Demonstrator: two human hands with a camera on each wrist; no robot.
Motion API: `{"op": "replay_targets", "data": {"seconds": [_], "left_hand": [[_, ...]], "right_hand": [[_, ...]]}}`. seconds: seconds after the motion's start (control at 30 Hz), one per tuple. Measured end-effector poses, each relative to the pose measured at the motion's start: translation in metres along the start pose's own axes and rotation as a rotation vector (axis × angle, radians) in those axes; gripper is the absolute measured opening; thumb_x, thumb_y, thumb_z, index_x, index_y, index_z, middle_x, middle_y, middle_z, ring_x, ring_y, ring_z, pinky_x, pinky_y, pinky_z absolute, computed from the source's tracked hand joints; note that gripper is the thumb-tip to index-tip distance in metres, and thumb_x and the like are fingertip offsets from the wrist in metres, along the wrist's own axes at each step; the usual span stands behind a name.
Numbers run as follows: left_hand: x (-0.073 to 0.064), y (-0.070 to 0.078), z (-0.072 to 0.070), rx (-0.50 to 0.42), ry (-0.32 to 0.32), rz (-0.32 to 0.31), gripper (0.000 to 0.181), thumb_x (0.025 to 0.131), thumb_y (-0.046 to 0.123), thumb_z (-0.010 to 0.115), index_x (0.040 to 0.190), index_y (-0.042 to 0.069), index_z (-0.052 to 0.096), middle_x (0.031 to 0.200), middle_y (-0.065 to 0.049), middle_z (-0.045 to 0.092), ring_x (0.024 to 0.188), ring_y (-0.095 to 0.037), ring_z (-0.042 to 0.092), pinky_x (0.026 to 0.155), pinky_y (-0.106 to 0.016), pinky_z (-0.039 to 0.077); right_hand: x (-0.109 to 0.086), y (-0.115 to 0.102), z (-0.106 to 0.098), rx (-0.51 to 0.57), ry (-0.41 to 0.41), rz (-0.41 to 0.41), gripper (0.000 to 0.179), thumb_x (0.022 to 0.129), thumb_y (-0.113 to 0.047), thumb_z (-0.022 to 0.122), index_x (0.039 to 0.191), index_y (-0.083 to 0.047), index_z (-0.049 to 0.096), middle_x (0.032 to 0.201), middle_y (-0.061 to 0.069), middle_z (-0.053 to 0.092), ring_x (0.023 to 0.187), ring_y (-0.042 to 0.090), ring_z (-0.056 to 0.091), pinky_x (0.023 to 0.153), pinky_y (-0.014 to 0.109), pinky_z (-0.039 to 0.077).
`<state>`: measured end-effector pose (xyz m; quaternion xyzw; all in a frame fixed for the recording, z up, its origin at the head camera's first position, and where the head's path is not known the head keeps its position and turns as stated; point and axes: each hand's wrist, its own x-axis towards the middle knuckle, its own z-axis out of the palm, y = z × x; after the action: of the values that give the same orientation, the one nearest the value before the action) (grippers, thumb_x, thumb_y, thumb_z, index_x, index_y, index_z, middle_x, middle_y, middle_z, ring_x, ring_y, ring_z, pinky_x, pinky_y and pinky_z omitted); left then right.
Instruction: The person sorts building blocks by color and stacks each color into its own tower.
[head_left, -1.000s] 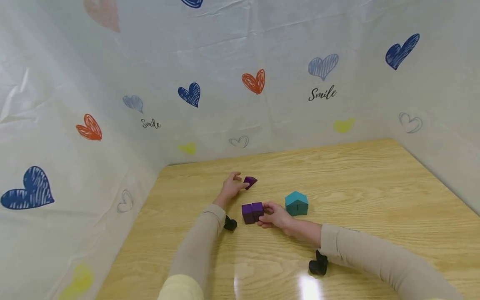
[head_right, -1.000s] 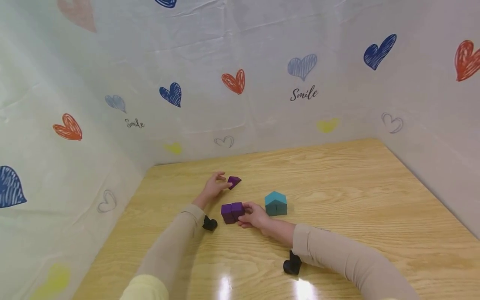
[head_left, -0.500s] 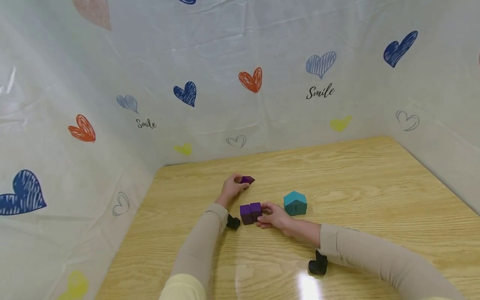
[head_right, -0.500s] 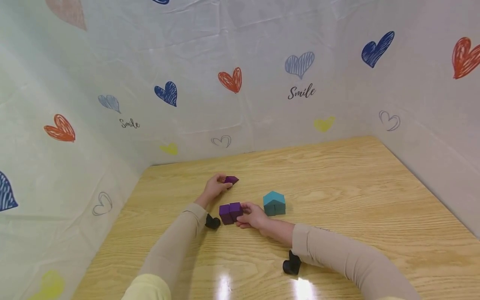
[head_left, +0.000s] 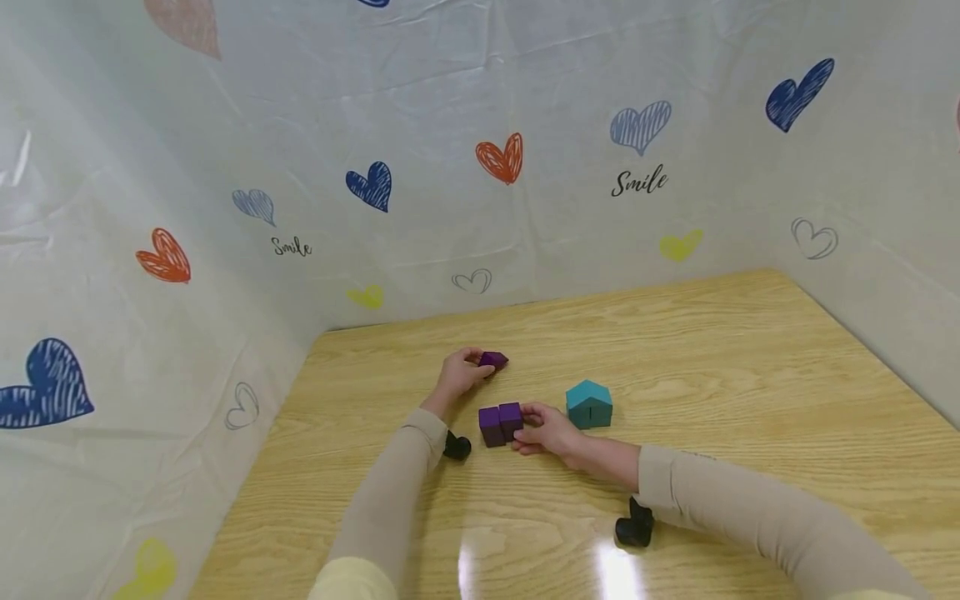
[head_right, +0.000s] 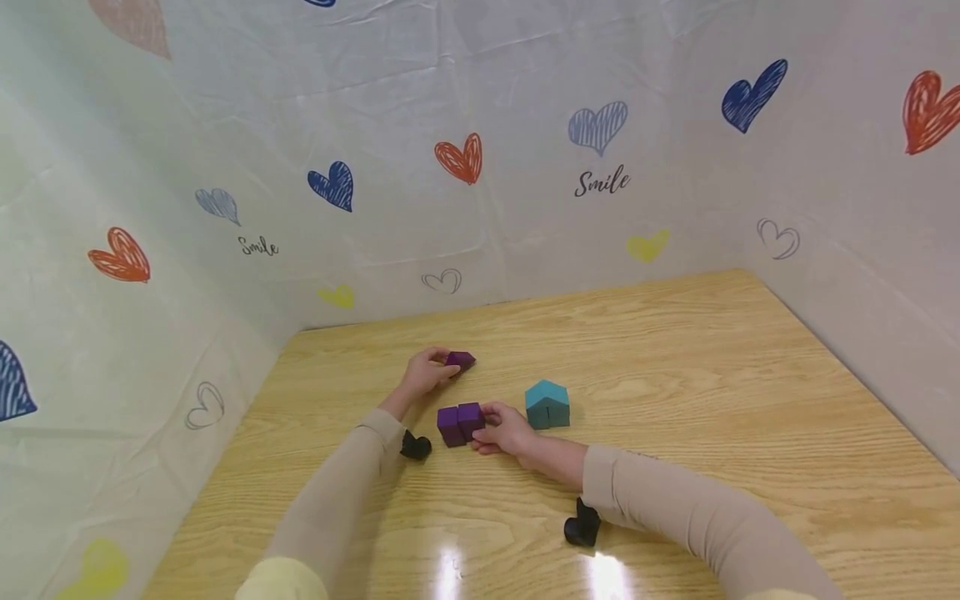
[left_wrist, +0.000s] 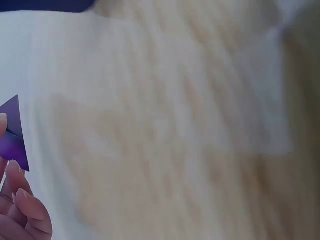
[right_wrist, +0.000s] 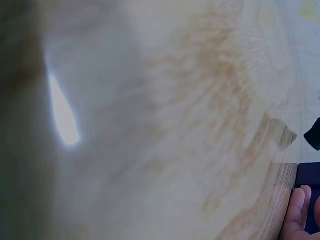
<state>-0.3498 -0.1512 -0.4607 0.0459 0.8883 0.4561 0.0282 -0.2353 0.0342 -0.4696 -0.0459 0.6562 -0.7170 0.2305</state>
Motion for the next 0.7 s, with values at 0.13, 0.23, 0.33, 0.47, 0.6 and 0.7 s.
{"op": "replay_targets", "data": {"seconds": [0.13, 0.23, 0.33, 0.47, 0.6, 0.7], "left_hand": [[-0.007, 0.006, -0.010, -0.007, -0.033, 0.026, 0.036, 0.081, 0.017, 0.070, 0.112, 0.002, 0.059, 0.105, -0.012, 0.058, 0.077, -0.016, 0.053, 0.060, -0.023, 0.046], [-0.016, 0.016, -0.019, 0.024, -0.070, 0.051, 0.035, 0.081, 0.020, 0.070, 0.111, 0.005, 0.060, 0.106, -0.011, 0.059, 0.075, -0.015, 0.051, 0.062, -0.024, 0.047], [-0.027, 0.025, -0.027, 0.034, -0.111, 0.081, 0.036, 0.081, 0.020, 0.071, 0.112, 0.006, 0.060, 0.106, -0.009, 0.060, 0.066, -0.014, 0.049, 0.061, -0.025, 0.047], [-0.043, 0.034, -0.035, 0.076, -0.159, 0.171, 0.036, 0.079, 0.020, 0.072, 0.110, 0.006, 0.061, 0.103, -0.009, 0.062, 0.053, -0.011, 0.042, 0.053, -0.023, 0.041], [-0.060, 0.039, -0.039, 0.131, -0.201, 0.254, 0.034, 0.079, 0.020, 0.072, 0.108, 0.006, 0.062, 0.101, -0.009, 0.062, 0.049, -0.010, 0.037, 0.048, -0.021, 0.034], [-0.069, 0.041, -0.040, 0.148, -0.224, 0.291, 0.034, 0.079, 0.021, 0.072, 0.108, 0.005, 0.063, 0.101, -0.009, 0.063, 0.049, -0.009, 0.036, 0.047, -0.021, 0.033]], "right_hand": [[0.001, 0.000, 0.000, 0.001, 0.004, 0.006, 0.047, 0.089, 0.007, 0.051, 0.132, 0.012, 0.032, 0.134, 0.032, 0.038, 0.082, 0.019, 0.065, 0.072, 0.031, 0.053], [0.002, 0.001, 0.000, -0.003, 0.012, 0.004, 0.048, 0.089, 0.007, 0.052, 0.133, 0.011, 0.032, 0.134, 0.032, 0.038, 0.081, 0.020, 0.065, 0.072, 0.031, 0.053], [0.003, 0.002, 0.000, -0.005, 0.022, 0.005, 0.051, 0.088, 0.006, 0.053, 0.134, 0.009, 0.032, 0.134, 0.030, 0.038, 0.082, 0.020, 0.065, 0.072, 0.031, 0.053], [0.004, 0.002, 0.001, -0.007, 0.023, 0.000, 0.052, 0.088, 0.006, 0.054, 0.135, 0.008, 0.031, 0.134, 0.030, 0.039, 0.082, 0.021, 0.065, 0.071, 0.031, 0.053], [0.004, 0.004, 0.001, -0.010, 0.006, -0.016, 0.052, 0.088, 0.005, 0.054, 0.134, 0.010, 0.030, 0.133, 0.031, 0.039, 0.081, 0.020, 0.065, 0.071, 0.031, 0.053], [0.004, 0.003, 0.000, -0.011, -0.004, -0.028, 0.051, 0.088, 0.004, 0.053, 0.134, 0.011, 0.031, 0.132, 0.031, 0.040, 0.081, 0.019, 0.065, 0.072, 0.031, 0.053]]}}
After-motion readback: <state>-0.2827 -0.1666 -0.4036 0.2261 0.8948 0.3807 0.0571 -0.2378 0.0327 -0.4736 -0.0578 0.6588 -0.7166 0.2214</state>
